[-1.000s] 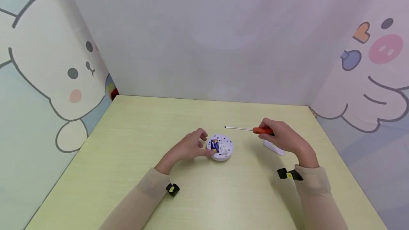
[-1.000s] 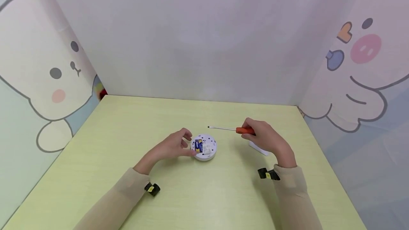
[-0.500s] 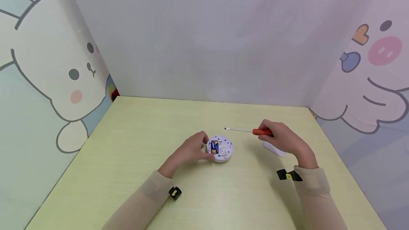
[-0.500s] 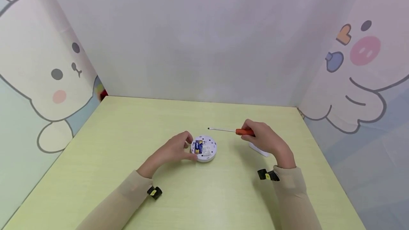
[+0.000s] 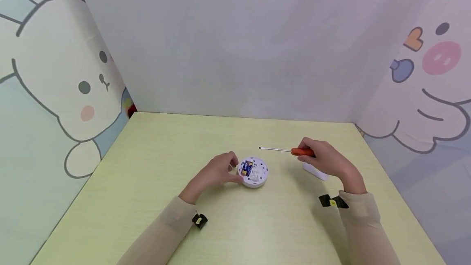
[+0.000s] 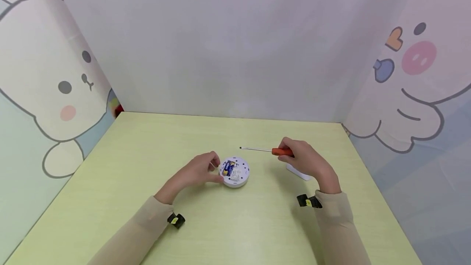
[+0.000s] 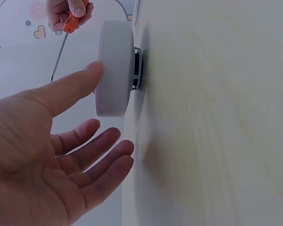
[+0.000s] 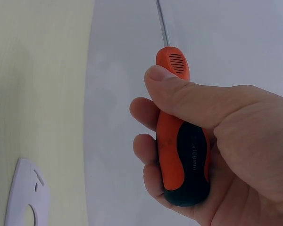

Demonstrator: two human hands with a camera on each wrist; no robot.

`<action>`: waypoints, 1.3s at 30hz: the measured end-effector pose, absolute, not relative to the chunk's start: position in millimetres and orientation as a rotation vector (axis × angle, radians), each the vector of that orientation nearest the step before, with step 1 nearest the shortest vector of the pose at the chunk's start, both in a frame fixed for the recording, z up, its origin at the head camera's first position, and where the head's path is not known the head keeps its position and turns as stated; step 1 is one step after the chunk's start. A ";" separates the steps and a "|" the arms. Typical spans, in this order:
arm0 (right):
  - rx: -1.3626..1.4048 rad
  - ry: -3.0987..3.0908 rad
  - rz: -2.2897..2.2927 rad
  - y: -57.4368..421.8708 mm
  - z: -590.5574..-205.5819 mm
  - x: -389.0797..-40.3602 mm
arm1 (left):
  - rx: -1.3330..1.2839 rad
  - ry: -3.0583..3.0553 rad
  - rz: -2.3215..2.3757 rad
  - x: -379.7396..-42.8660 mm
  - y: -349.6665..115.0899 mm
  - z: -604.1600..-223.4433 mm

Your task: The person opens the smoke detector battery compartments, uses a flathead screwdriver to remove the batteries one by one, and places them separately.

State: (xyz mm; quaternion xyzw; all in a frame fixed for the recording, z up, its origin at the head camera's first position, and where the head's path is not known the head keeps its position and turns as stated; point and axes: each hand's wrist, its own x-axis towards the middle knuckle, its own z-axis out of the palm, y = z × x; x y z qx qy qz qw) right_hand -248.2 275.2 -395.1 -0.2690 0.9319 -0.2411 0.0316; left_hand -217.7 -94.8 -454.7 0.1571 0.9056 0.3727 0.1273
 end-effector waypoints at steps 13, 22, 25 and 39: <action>-0.823 2.869 -0.743 277.4 -396.7 -247.9 | 0.512 2.652 1.018 -219.5 -99.7 -447.6; -0.844 2.876 -0.761 277.7 -398.6 -249.1 | 0.594 2.683 1.005 -219.8 -101.2 -449.5; -0.854 2.880 -0.769 277.2 -399.0 -249.1 | 0.598 2.681 1.018 -219.3 -101.6 -449.2; -0.833 2.868 -0.752 277.6 -397.3 -248.9 | 0.583 2.590 1.054 -219.3 -101.6 -452.8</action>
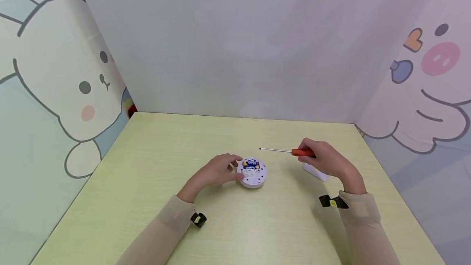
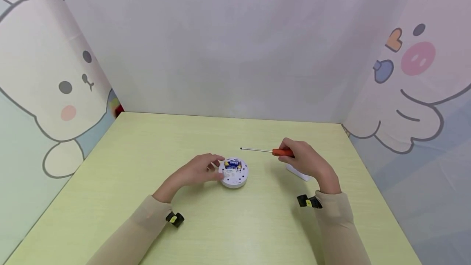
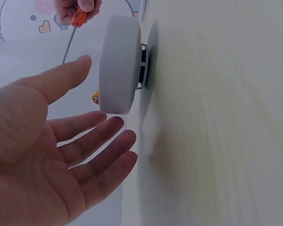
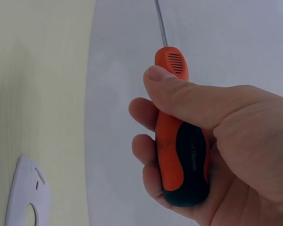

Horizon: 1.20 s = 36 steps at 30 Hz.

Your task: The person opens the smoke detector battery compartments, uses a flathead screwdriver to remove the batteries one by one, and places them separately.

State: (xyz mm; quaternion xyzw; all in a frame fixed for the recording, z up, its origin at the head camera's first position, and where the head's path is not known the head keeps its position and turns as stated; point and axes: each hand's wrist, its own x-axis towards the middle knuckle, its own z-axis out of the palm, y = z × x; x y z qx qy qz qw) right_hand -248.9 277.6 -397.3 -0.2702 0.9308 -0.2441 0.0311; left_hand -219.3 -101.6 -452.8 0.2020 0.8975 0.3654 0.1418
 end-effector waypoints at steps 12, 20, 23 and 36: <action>-0.847 2.870 -0.739 275.9 -395.7 -249.3 | 0.513 2.560 1.115 -219.2 -96.7 -458.7; -0.833 2.876 -0.721 275.7 -392.5 -245.4 | 0.498 2.563 1.130 -218.2 -94.8 -459.4; -0.832 2.879 -0.731 275.5 -390.9 -241.7 | 0.501 2.568 1.127 -218.1 -93.4 -460.0; -0.920 2.846 -0.455 269.8 -365.0 -232.7 | 0.477 2.584 1.114 -216.0 -92.3 -458.5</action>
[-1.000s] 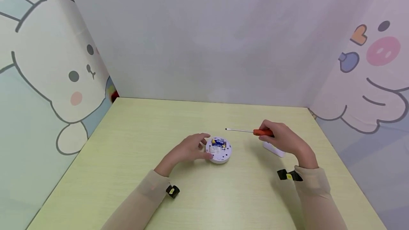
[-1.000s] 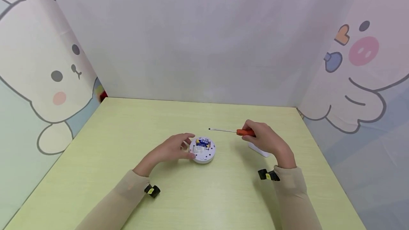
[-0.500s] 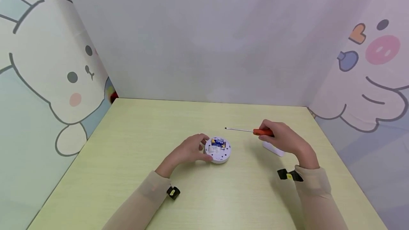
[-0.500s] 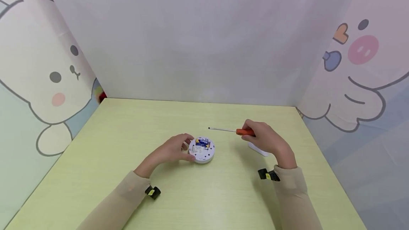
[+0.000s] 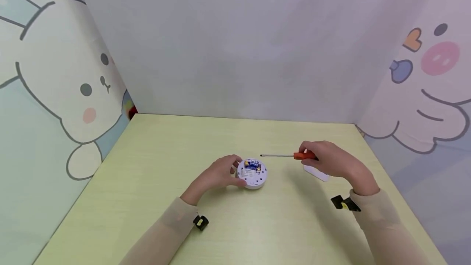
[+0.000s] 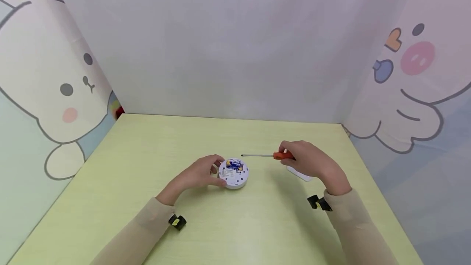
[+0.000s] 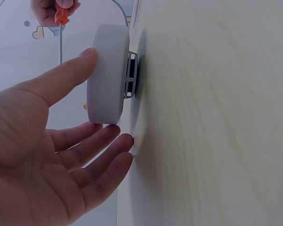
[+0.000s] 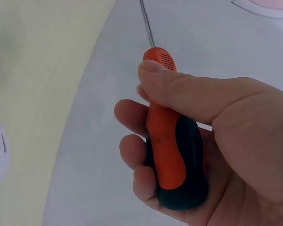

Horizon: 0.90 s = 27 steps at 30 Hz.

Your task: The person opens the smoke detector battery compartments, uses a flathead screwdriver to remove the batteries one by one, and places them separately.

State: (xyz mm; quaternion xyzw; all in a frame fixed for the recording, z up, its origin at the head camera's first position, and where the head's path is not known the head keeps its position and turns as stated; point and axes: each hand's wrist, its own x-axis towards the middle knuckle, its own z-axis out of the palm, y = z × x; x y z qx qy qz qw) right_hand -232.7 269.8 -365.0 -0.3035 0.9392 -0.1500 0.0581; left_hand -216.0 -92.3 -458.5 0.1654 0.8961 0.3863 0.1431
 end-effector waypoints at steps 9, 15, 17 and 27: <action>-1.058 2.791 -0.247 256.9 -346.7 -228.6 | 0.487 2.573 1.120 -216.3 -93.0 -460.9; -1.137 2.776 -0.137 249.8 -339.7 -230.2 | 0.507 2.570 1.123 -216.6 -91.9 -460.5; -1.155 2.777 -0.080 247.5 -337.8 -231.8 | 0.510 2.574 1.118 -216.8 -92.1 -460.6; -1.212 2.751 0.058 233.0 -331.8 -235.7 | 0.498 2.583 1.115 -217.1 -93.2 -460.8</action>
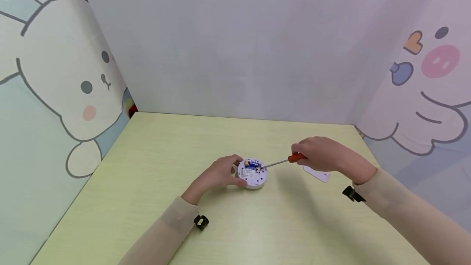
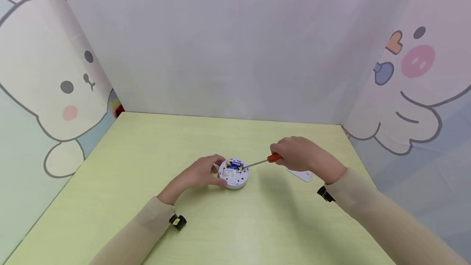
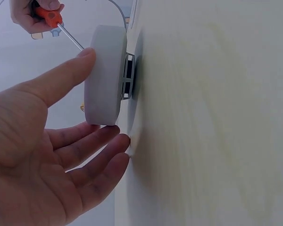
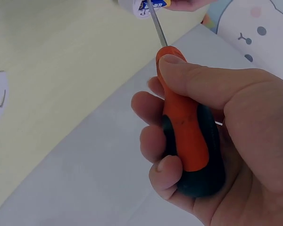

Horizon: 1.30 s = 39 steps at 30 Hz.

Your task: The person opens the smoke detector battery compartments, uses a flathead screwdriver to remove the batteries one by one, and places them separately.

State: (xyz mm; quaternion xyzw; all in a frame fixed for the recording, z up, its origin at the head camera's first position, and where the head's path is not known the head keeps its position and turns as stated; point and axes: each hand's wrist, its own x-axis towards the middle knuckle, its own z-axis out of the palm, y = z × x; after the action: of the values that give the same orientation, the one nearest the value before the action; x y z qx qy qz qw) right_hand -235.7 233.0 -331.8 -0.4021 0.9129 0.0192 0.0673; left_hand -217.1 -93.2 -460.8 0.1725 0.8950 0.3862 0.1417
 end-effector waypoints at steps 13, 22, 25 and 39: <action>-1.255 2.753 0.185 222.7 -325.2 -234.7 | 0.516 2.574 1.130 -217.6 -89.5 -461.3; -1.309 2.739 0.285 210.8 -318.1 -235.4 | 0.509 2.574 1.136 -216.5 -89.5 -460.1; -1.306 2.733 0.328 205.1 -314.6 -236.2 | 0.506 2.570 1.148 -216.0 -89.5 -459.7; -1.180 2.709 0.303 199.0 -313.9 -236.5 | 0.510 2.550 1.196 -217.5 -89.9 -462.8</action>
State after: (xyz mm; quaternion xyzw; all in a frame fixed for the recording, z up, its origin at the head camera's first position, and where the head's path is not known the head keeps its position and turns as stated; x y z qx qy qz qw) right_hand -236.5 199.0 -313.9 -0.3957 0.9087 0.1018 0.0854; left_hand -217.5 -89.9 -462.8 0.1764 0.8822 0.4138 0.1392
